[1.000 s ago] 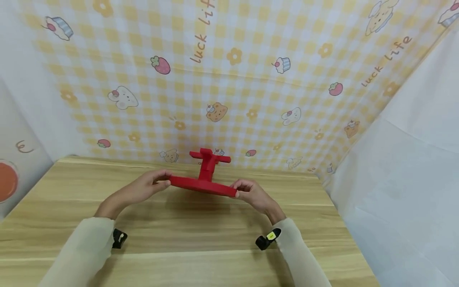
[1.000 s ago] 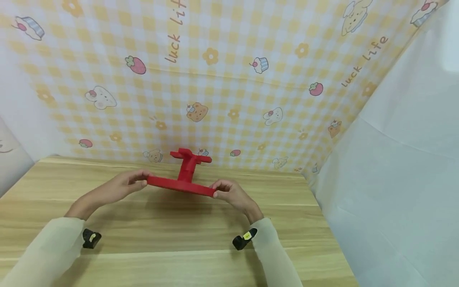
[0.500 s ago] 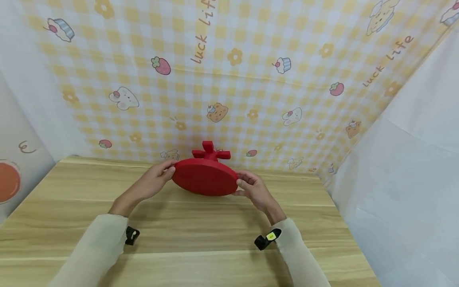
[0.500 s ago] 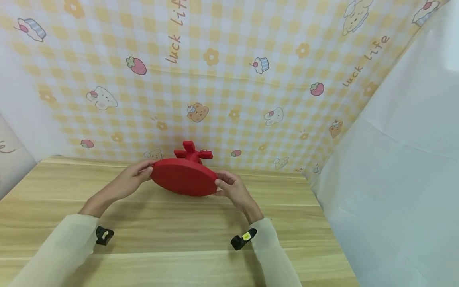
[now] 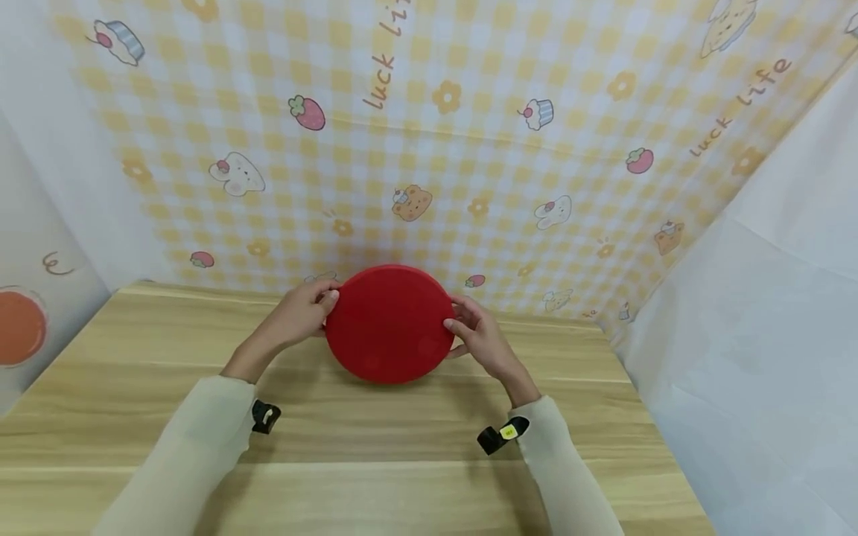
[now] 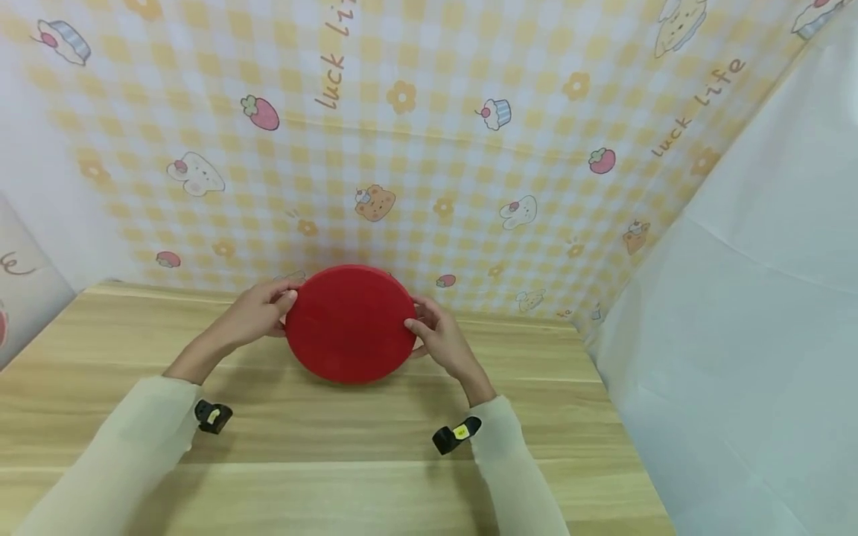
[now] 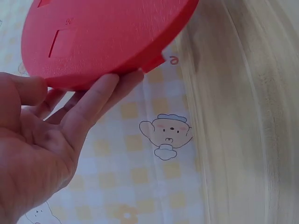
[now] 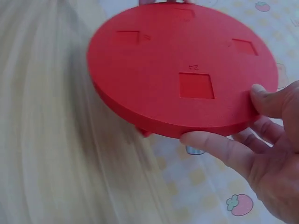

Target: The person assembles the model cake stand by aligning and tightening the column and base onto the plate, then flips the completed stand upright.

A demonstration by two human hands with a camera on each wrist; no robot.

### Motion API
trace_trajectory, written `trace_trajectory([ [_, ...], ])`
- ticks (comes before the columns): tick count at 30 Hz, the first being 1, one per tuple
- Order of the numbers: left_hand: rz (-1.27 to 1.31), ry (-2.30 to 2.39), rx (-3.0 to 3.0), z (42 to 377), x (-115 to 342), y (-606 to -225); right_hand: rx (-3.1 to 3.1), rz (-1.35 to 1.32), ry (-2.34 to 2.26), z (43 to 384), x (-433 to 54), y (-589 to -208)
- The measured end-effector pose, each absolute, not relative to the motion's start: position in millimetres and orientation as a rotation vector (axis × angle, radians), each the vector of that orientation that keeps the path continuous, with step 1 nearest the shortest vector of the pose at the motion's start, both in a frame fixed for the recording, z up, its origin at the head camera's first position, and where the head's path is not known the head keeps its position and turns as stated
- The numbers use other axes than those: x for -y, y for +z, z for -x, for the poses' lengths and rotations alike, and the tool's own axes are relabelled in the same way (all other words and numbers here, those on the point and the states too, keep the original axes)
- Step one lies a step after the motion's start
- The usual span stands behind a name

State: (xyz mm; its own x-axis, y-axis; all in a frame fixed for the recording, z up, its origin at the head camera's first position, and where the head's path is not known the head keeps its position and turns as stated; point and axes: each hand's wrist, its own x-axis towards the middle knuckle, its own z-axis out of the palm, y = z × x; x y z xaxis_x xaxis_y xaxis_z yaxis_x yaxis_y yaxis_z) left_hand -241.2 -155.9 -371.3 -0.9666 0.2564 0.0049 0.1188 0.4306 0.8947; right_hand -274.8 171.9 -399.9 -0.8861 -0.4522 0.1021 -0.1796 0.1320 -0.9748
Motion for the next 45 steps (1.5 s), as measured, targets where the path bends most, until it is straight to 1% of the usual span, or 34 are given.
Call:
trace_trajectory([
  [8,-0.263,1.521,-2.510,242,152,-365,-2.227,0.562,-1.755,276,-173,-392],
  [17,-0.232,1.421,-2.520,248,154,-372,-2.272,0.607,-1.581,279,-172,-389],
  [22,-0.214,1.390,-2.529,252,151,-379,-2.243,0.561,-1.592,281,-171,-396],
  [29,-0.250,1.356,-2.582,257,140,-389,-2.240,0.523,-1.705,287,-174,-404],
  [33,-0.233,1.330,-2.599,255,136,-400,-2.176,0.446,-1.690,288,-175,-415],
  [37,-0.163,1.299,-2.562,250,135,-411,-2.078,0.341,-1.666,284,-174,-429],
  [40,-0.142,1.291,-2.539,247,134,-412,-2.067,0.282,-1.690,282,-173,-433],
  [45,-0.132,1.231,-2.563,245,135,-406,-2.152,0.331,-1.647,284,-168,-432],
])
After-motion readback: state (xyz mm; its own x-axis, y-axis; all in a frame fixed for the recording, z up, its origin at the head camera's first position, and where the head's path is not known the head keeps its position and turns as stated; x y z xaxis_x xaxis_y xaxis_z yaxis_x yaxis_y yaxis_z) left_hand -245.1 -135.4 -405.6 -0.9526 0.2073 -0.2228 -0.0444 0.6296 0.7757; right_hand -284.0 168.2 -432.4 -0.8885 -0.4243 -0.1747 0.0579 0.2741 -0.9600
